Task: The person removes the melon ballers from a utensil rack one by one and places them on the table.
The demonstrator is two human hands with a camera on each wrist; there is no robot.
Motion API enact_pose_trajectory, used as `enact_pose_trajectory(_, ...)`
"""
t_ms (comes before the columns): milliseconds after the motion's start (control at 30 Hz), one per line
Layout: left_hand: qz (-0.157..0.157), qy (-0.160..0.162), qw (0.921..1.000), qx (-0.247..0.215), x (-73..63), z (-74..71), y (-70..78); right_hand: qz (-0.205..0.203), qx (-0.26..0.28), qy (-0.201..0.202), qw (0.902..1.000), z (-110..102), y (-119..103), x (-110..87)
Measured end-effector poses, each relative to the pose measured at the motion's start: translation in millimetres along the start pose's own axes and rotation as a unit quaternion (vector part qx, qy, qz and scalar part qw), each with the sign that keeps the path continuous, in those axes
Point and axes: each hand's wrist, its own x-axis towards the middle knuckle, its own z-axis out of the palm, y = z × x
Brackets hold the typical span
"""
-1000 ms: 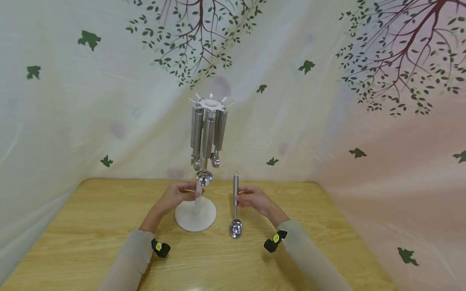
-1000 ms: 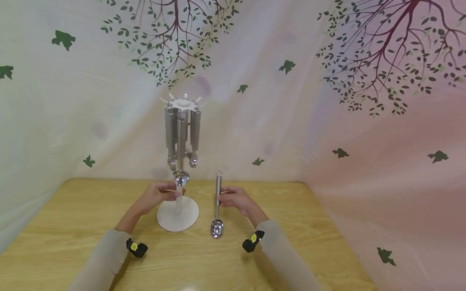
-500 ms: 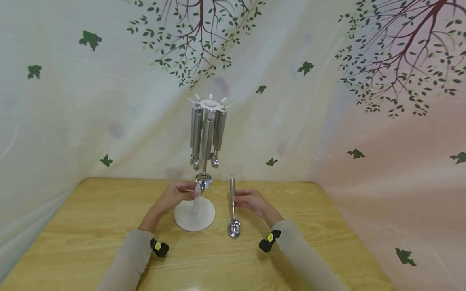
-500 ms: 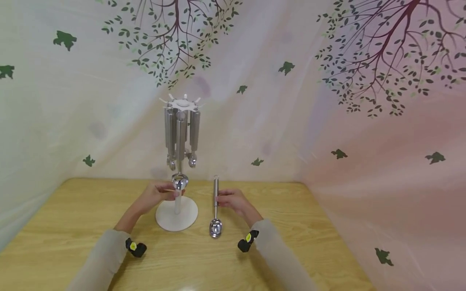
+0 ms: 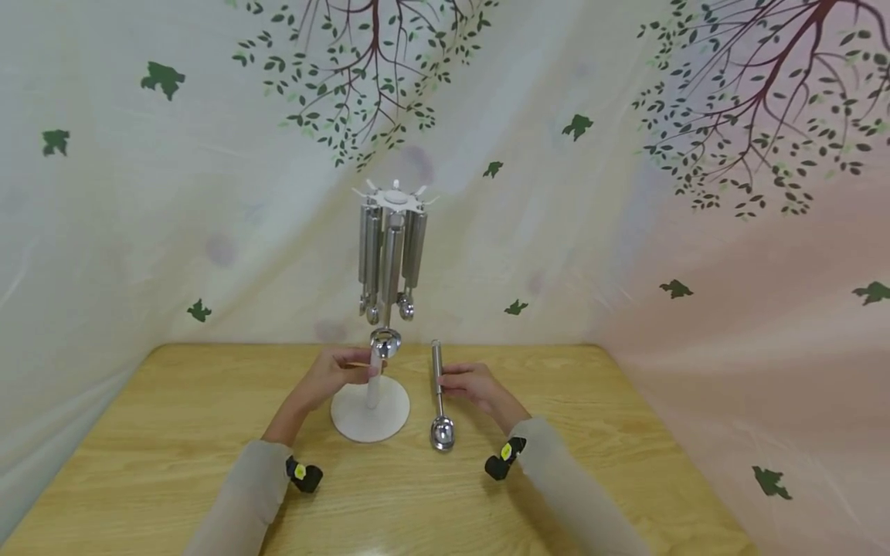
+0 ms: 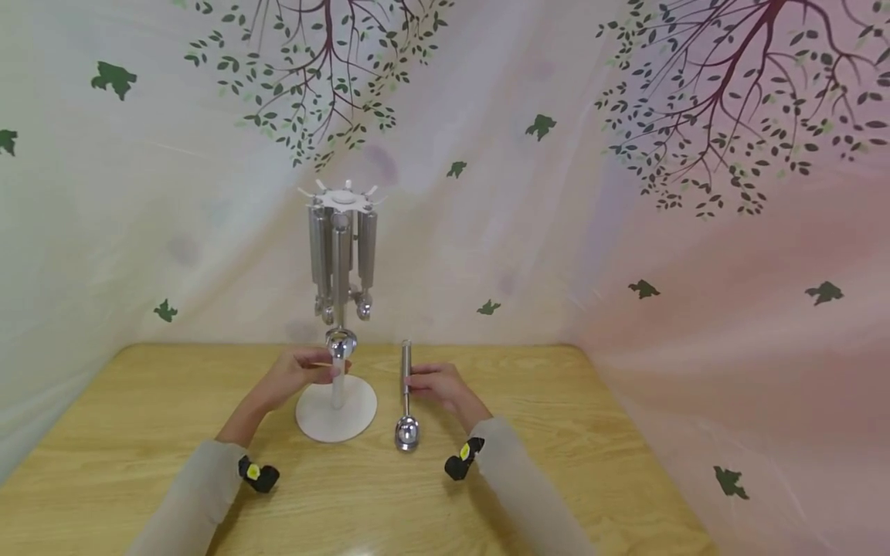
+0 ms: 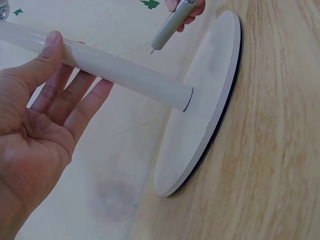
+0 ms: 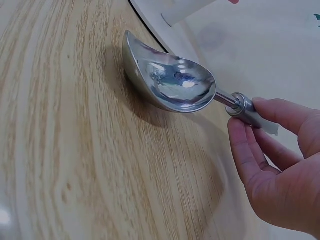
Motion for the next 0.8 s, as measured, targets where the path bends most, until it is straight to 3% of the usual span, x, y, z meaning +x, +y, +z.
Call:
enact_pose_trajectory(300, 0.004, 0.003, 1.0, 0.003, 0.1, 1.1, 0.0, 0.008, 0.005, 0.005, 0.9999, 5.8, -0.3, 2.8)
enact_pose_trajectory(800, 0.02, 0.0, 0.9998, -0.001, 0.5, -0.7, -6.1, 0.028, -0.052, 0.049, 0.997, 25.9, -5.1, 4.4)
